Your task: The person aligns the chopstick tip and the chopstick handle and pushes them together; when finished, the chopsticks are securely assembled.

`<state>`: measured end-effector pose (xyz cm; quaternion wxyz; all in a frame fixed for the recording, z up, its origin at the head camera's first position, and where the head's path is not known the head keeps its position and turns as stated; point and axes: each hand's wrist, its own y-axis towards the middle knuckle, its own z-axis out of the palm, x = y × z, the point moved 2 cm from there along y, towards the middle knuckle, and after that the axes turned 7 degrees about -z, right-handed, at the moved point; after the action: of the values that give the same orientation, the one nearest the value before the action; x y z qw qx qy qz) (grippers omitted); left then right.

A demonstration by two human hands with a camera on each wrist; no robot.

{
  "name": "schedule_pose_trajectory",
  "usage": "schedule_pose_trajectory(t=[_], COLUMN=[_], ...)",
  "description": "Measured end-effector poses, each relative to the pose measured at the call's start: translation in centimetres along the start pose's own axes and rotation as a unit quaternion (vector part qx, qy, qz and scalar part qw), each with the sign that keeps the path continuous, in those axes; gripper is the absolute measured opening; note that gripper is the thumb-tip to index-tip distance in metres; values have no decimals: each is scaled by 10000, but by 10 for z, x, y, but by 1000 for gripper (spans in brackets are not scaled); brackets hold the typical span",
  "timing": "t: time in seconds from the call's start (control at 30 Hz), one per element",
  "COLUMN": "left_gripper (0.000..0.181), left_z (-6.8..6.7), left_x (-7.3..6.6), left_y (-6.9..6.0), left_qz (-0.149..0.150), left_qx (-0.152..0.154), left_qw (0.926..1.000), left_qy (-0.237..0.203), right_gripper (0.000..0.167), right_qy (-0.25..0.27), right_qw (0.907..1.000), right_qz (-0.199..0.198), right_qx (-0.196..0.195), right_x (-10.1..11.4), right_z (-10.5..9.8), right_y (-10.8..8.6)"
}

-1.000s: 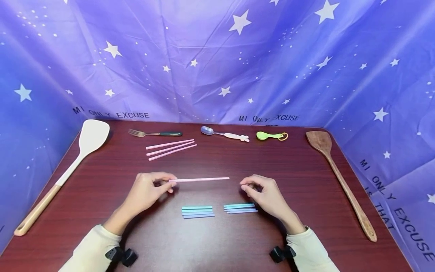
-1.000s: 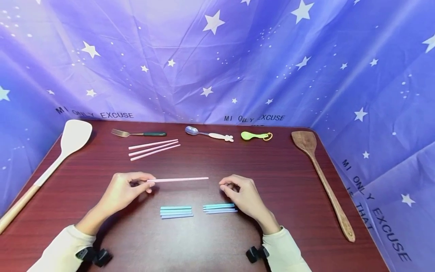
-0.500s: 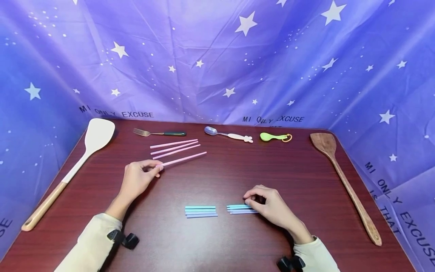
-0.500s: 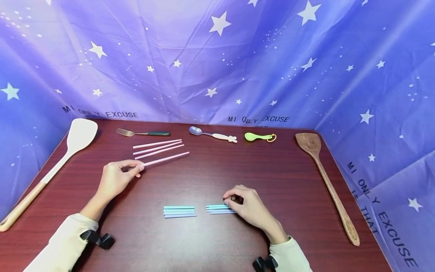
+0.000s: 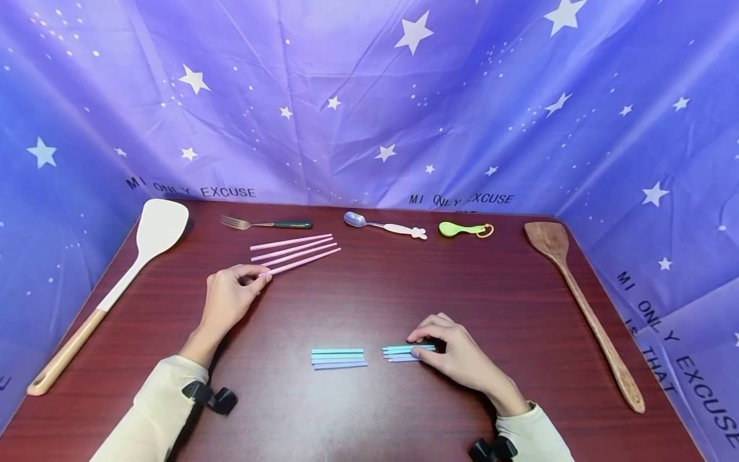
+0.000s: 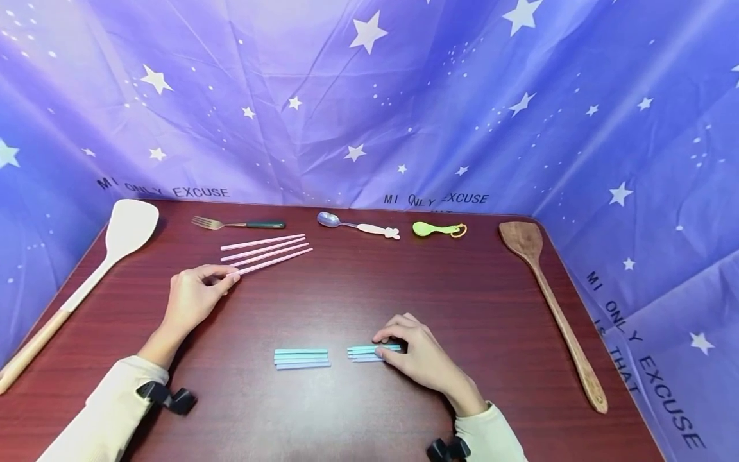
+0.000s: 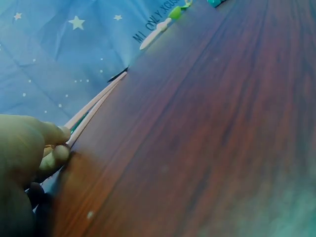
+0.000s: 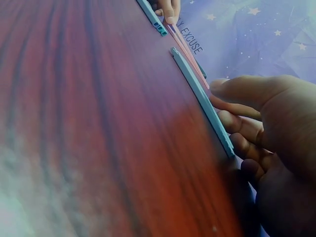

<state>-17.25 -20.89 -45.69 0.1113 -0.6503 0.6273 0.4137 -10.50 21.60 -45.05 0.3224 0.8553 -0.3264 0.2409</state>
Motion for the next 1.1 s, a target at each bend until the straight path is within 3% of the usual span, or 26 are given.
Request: schedule_pose_trajectory(t=[0.53, 0.7, 0.77, 0.87, 1.0, 1.1], left_gripper=[16, 16, 16, 17, 18, 18], left_z=[5, 7, 9, 14, 22, 26], left_x=[4, -10, -23, -44, -66, -75], left_y=[1, -9, -20, -41, -66, -80], left_qz=[114, 44, 36, 154, 412, 484], left_qx=[-124, -123, 86, 690, 1496, 1838], left_qw=[9999, 9995, 9986, 9950, 9859, 9803], left_qy=[15, -302, -519, -710, -633, -541], right_gripper=[20, 20, 20, 20, 20, 21], right_qy=[-362, -358, -361, -389, -405, -414], right_qw=[9993, 9993, 9992, 9991, 9989, 9988], right_qz=[-38, -81, -129, -182, -248, -268], right_qx=[93, 91, 73, 61, 24, -12], right_x=[-3, -4, -4, -3, -3, -3], right_z=[4, 5, 5, 5, 5, 5], right_y=[-2, -3, -3, -2, -1, -1])
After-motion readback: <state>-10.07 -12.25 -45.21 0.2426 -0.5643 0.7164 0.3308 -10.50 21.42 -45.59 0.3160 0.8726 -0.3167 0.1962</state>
